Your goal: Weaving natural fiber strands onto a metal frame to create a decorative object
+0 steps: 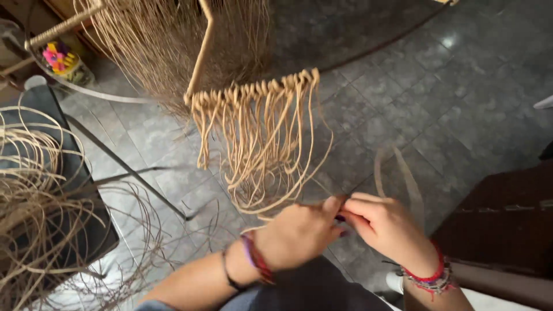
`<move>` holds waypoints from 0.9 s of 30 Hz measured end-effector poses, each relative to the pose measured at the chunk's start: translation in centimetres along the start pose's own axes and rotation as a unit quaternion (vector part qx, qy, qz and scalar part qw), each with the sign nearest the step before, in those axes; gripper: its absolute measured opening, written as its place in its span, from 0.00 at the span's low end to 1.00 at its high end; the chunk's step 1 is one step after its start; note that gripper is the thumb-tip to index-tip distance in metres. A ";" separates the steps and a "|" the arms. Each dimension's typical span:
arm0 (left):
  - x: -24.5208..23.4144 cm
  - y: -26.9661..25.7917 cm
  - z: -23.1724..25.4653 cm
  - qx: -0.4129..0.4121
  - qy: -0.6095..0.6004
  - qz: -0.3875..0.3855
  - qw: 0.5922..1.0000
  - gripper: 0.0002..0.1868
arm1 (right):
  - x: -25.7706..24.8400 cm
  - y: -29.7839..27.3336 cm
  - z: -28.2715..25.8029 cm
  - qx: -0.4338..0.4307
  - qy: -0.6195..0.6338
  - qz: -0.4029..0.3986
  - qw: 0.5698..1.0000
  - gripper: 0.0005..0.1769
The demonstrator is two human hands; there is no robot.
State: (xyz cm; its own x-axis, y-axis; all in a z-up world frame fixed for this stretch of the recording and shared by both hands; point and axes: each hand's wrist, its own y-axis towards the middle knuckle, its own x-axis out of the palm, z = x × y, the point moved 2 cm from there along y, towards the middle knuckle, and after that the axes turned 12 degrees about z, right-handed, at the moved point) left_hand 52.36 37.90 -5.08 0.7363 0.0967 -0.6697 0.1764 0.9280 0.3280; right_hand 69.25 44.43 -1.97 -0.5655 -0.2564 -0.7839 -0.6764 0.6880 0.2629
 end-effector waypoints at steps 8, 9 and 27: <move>-8.7 0.0 -4.8 -0.112 0.092 0.015 0.989 0.14 | -4.8 3.4 9.1 0.031 0.000 0.060 0.998 0.05; -9.2 -0.6 -5.1 -0.137 0.054 0.019 0.989 0.11 | -5.0 4.1 9.9 0.029 -0.013 0.052 0.998 0.04; 3.3 -0.4 0.8 -0.363 0.142 0.177 0.904 0.05 | -6.6 14.0 16.8 -0.254 0.063 -0.176 0.949 0.09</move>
State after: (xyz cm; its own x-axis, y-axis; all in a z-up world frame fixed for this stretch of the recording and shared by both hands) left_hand 55.23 37.54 -6.85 0.4471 0.4258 -0.7866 -0.5881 0.8025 0.1001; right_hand 71.46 67.15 -2.53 -0.2933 -0.5107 -0.8082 -0.9557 0.1363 0.2607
